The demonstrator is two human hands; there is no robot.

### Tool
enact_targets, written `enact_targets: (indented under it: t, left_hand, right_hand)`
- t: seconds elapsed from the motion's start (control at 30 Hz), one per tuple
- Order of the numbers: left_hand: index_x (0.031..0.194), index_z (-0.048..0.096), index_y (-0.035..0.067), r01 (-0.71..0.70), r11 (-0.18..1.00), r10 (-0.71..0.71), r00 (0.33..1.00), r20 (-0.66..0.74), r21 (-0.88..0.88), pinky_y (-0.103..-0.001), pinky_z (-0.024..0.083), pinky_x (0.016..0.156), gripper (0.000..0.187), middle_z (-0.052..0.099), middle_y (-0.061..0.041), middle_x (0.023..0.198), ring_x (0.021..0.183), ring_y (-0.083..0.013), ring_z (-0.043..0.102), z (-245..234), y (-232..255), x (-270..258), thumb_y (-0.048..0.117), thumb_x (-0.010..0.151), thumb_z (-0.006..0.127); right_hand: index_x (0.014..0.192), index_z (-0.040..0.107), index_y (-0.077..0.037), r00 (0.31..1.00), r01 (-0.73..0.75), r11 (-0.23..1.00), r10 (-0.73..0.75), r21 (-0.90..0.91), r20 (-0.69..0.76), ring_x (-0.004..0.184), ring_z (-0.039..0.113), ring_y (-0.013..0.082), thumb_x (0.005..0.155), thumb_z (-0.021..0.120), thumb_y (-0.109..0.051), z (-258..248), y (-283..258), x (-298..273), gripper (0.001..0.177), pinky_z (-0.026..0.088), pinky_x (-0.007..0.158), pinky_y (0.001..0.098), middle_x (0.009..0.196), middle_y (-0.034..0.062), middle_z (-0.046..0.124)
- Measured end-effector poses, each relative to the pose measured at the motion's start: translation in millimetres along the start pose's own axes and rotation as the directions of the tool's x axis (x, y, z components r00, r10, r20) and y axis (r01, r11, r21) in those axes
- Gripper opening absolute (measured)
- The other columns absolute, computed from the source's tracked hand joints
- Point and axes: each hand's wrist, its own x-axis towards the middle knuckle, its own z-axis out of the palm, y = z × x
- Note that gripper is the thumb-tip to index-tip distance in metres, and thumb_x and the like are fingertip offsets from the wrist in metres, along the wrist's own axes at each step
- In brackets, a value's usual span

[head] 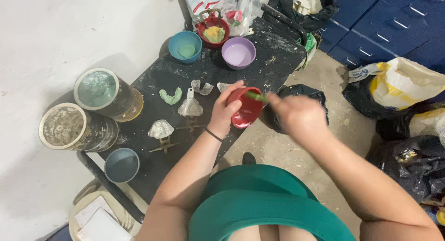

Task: The person mixes a white powder with a liquid in a red bowl using a green spatula. They then apply the resulting pink paste onto a small, white, shell-shaped object. The person repeats the mixing process by adding more powder from a bag and liquid from a purple bowl.

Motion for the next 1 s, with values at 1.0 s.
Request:
enact_targets:
  t: [1.0]
  left_hand:
    - [0.134, 0.067, 0.005, 0.264, 0.965, -0.262, 0.961, 0.086, -0.01, -0.046, 0.059, 0.095, 0.048, 0.069, -0.018, 0.127, 0.114, -0.03, 0.069, 18, 61, 3, 0.037, 0.098, 0.071]
  right_hand:
    - [0.113, 0.08, -0.006, 0.967, -0.248, 0.727, 0.221, 0.641, 0.125, 0.074, 0.071, 0.0341, 0.091, 0.078, -0.004, 11, 57, -4, 0.022, 0.055, 0.069, 0.0413, 0.082, 0.0142, 0.075]
